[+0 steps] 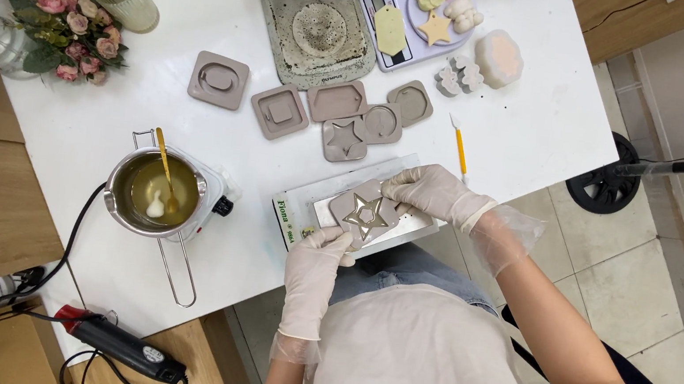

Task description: The person melts wax in a small pot on a hot plate, uses a heat gun to melt wax in a glass jar, then pours the melted wax into a star-shaped silicone mold and stirs the pot. They place the filled mold on a cooling plate and use a pencil to position the wick in the mold.

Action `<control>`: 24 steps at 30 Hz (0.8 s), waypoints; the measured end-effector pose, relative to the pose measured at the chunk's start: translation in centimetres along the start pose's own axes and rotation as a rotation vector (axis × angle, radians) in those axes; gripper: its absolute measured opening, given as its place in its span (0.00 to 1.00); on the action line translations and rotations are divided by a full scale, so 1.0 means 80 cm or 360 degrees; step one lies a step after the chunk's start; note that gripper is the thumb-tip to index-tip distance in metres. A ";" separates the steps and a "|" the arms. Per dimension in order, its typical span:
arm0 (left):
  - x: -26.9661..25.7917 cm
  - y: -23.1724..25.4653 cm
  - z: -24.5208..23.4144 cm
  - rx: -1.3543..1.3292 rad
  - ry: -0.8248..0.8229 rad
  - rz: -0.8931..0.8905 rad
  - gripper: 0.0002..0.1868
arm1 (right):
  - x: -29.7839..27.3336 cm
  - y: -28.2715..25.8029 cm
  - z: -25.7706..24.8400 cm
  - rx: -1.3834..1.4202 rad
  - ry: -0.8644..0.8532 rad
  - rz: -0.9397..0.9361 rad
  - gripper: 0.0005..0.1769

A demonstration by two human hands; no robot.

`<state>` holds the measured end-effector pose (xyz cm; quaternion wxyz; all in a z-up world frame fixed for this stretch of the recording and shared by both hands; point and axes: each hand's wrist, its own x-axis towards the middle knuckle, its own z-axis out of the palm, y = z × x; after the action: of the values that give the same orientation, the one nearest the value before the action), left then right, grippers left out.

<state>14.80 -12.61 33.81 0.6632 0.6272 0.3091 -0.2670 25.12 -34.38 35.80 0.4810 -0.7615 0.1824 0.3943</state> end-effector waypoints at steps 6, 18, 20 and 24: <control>0.012 -0.012 -0.005 -0.0004 -0.0064 -0.0008 0.15 | -0.012 -0.009 0.002 -0.0065 0.0033 0.0010 0.15; 0.015 -0.001 -0.010 0.0068 -0.0128 0.0026 0.15 | -0.013 -0.004 0.007 0.0015 0.0073 0.0050 0.14; 0.013 0.000 -0.011 0.0071 -0.0112 0.0009 0.15 | -0.013 -0.002 0.008 0.0013 0.0075 0.0047 0.14; 0.012 0.014 -0.010 0.0139 -0.0055 -0.0032 0.16 | -0.010 -0.001 0.005 -0.0069 0.0072 -0.0018 0.13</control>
<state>16.15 -11.68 33.83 0.6377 0.6477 0.2918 -0.2977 24.47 -34.06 36.38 0.4624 -0.7814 0.1804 0.3782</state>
